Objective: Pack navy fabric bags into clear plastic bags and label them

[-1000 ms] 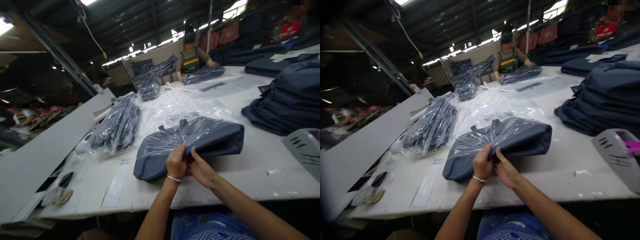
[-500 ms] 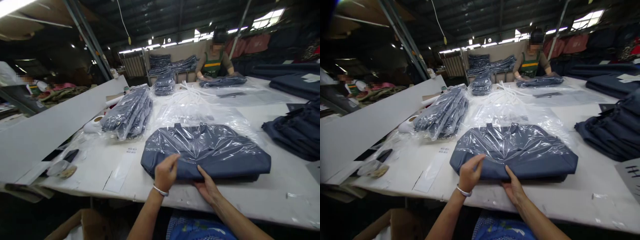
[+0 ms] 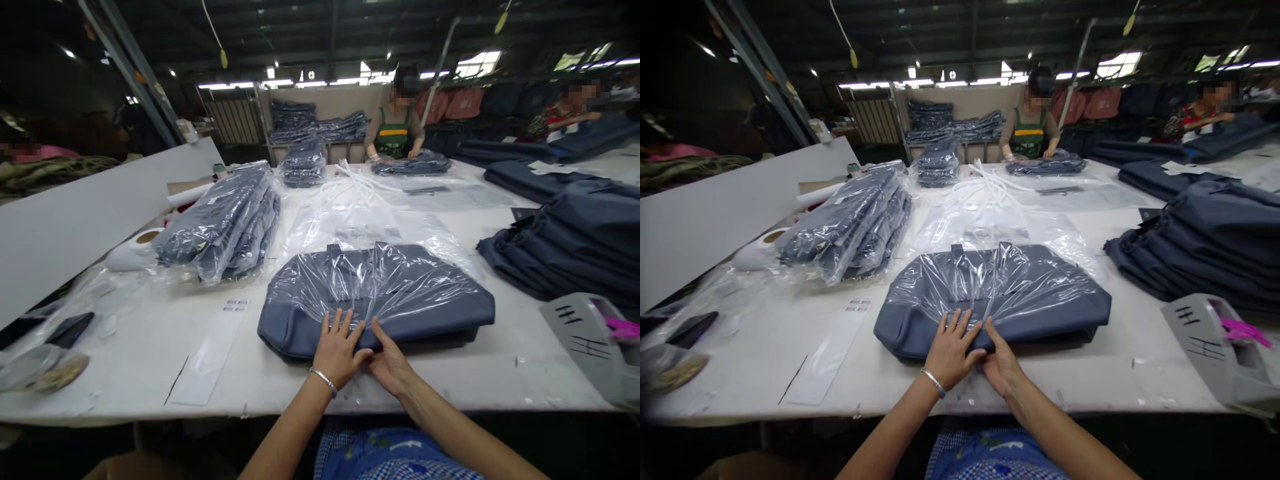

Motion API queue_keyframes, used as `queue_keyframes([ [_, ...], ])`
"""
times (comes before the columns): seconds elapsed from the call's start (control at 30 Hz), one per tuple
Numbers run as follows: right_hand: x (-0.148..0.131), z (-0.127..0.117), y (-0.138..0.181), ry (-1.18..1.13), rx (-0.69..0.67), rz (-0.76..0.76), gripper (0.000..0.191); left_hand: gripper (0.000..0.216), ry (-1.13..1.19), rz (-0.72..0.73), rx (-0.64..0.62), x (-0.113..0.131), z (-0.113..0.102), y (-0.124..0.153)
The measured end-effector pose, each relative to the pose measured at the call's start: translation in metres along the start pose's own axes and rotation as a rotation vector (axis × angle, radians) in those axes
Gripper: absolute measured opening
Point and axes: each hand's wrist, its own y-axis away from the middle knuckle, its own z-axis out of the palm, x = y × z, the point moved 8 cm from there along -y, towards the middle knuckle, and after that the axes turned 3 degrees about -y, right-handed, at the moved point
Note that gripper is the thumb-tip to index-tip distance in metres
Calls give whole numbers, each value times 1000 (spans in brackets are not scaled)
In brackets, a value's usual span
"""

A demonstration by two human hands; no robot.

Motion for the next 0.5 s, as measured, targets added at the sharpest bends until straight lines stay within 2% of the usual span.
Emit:
queue_keyframes([
  [0.1, 3, -7, -10, 35, 78, -23, 24, 57, 30, -9, 20, 1, -6, 1],
  [0.2, -4, -7, -15, 15, 101, -62, 20, 43, 151, 28, 122, 7, -35, 2],
  [0.27, -19, 0, -13, -37, 83, -106, 27, 36, 294, 52, 314, 5, -74, 16],
  [0.3, -29, 4, -9, -74, 86, -124, 30, 35, 354, 32, 462, -3, -96, 28],
  [0.33, -39, 8, -5, -116, 99, -133, 31, 35, 402, -30, 639, -16, -118, 45],
  [0.4, -59, 17, 4, -187, 132, -120, 28, 31, 485, -288, 1032, -55, -145, 91],
  [0.43, -68, 22, 9, -212, 137, -106, 24, 30, 559, -465, 1194, -77, -144, 114],
  [0.47, -78, 27, 13, -227, 132, -93, 22, 29, 670, -639, 1296, -99, -134, 131],
  [0.5, -87, 32, 16, -233, 120, -87, 20, 29, 805, -780, 1329, -119, -117, 139],
])
